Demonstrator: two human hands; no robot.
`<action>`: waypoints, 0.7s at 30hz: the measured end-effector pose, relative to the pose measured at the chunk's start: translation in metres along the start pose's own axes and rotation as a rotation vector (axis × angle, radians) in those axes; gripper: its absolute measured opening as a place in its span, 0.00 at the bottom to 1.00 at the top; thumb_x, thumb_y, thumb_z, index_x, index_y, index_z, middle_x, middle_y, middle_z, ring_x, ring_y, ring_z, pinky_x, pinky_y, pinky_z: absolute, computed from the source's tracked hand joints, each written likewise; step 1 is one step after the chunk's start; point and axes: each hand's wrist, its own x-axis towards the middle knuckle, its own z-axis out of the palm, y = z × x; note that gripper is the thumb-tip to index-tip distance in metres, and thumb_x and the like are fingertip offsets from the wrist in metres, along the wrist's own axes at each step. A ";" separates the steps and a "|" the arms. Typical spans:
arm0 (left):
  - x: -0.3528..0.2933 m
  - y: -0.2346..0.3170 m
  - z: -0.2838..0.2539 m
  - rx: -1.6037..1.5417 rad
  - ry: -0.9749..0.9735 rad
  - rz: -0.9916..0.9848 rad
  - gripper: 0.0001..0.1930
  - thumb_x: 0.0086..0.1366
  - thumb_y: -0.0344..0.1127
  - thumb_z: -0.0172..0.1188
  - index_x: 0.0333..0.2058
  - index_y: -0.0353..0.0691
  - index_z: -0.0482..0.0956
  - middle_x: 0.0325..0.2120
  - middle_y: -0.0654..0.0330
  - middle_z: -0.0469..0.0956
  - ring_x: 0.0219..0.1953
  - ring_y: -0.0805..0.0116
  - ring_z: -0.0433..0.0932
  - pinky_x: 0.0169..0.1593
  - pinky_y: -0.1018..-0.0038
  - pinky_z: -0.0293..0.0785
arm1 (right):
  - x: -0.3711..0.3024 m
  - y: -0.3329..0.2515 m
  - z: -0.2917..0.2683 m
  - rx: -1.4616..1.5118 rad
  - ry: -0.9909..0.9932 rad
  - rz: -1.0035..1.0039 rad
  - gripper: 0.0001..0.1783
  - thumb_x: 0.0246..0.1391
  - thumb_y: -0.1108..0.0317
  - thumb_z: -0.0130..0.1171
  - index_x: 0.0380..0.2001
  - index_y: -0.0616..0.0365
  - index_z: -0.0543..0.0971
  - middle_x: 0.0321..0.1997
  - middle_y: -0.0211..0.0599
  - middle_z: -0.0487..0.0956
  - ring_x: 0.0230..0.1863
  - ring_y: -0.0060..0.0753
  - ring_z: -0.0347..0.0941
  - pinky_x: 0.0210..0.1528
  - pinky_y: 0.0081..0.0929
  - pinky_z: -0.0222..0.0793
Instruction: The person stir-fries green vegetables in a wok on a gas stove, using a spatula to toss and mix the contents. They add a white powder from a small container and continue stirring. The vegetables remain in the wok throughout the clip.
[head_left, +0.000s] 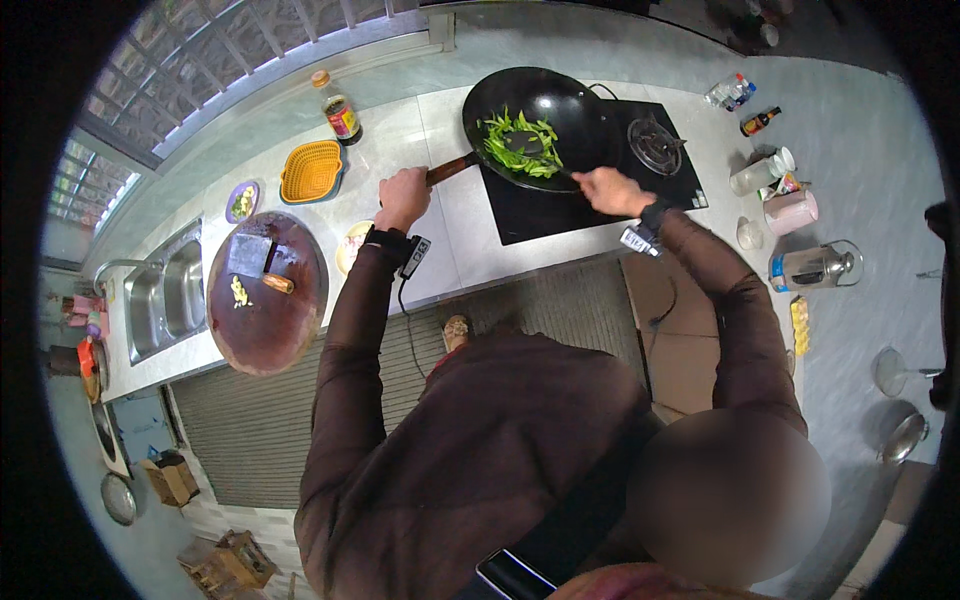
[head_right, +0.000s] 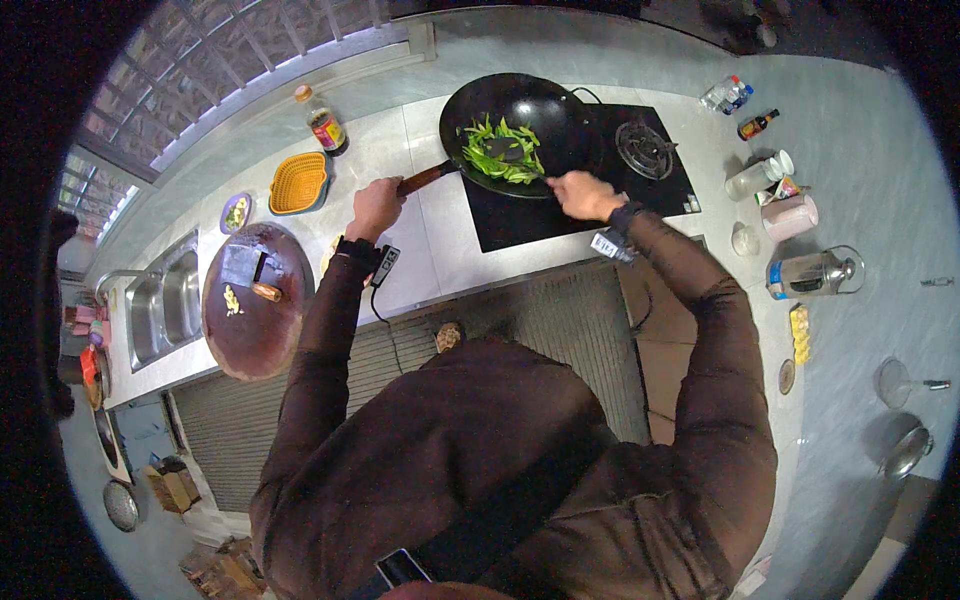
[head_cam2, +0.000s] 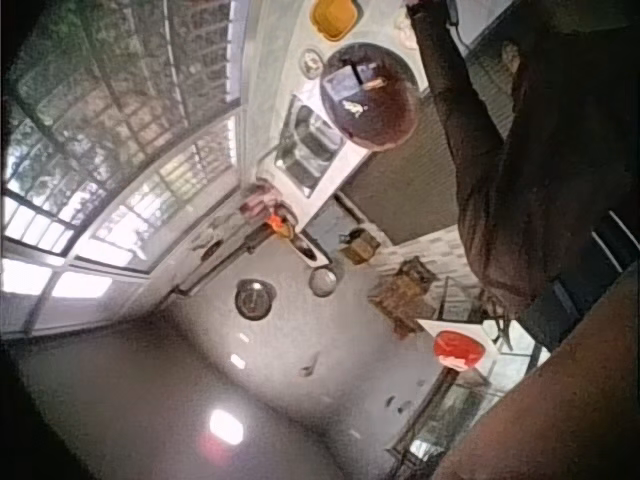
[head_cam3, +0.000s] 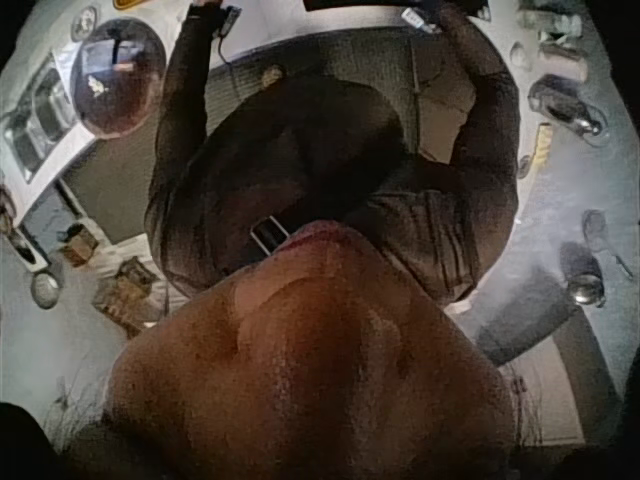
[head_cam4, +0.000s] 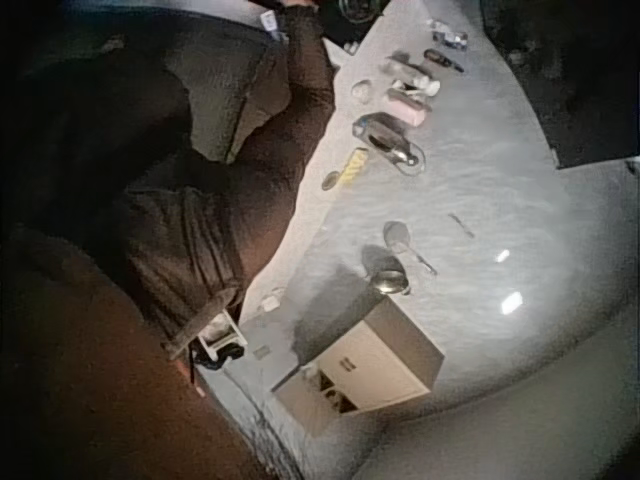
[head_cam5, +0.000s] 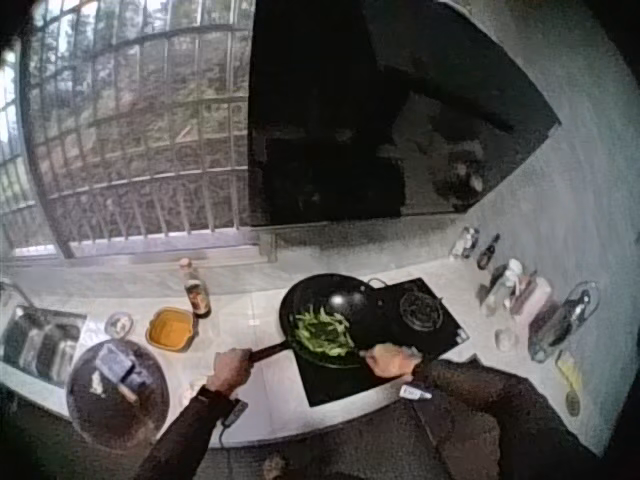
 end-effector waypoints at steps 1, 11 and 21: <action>0.000 0.000 0.000 -0.004 -0.008 0.009 0.14 0.62 0.39 0.61 0.46 0.49 0.81 0.36 0.53 0.83 0.41 0.51 0.82 0.42 0.53 0.75 | -0.006 0.002 -0.007 0.049 0.031 0.027 0.21 0.60 0.63 0.51 0.56 0.51 0.78 0.44 0.54 0.82 0.44 0.52 0.80 0.47 0.41 0.75; -0.001 0.000 -0.003 -0.063 0.012 0.021 0.15 0.61 0.39 0.62 0.47 0.47 0.80 0.38 0.50 0.82 0.42 0.49 0.81 0.44 0.54 0.77 | -0.020 0.006 -0.047 0.089 -0.002 -0.103 0.18 0.58 0.69 0.52 0.49 0.66 0.80 0.48 0.43 0.84 0.37 0.39 0.81 0.42 0.34 0.75; -0.005 0.002 -0.005 -0.115 0.035 0.007 0.15 0.60 0.37 0.63 0.47 0.48 0.81 0.38 0.51 0.82 0.43 0.48 0.80 0.44 0.55 0.76 | -0.006 0.014 -0.095 0.102 -0.247 -0.100 0.18 0.63 0.64 0.53 0.51 0.58 0.81 0.25 0.29 0.78 0.18 0.19 0.64 0.22 0.26 0.61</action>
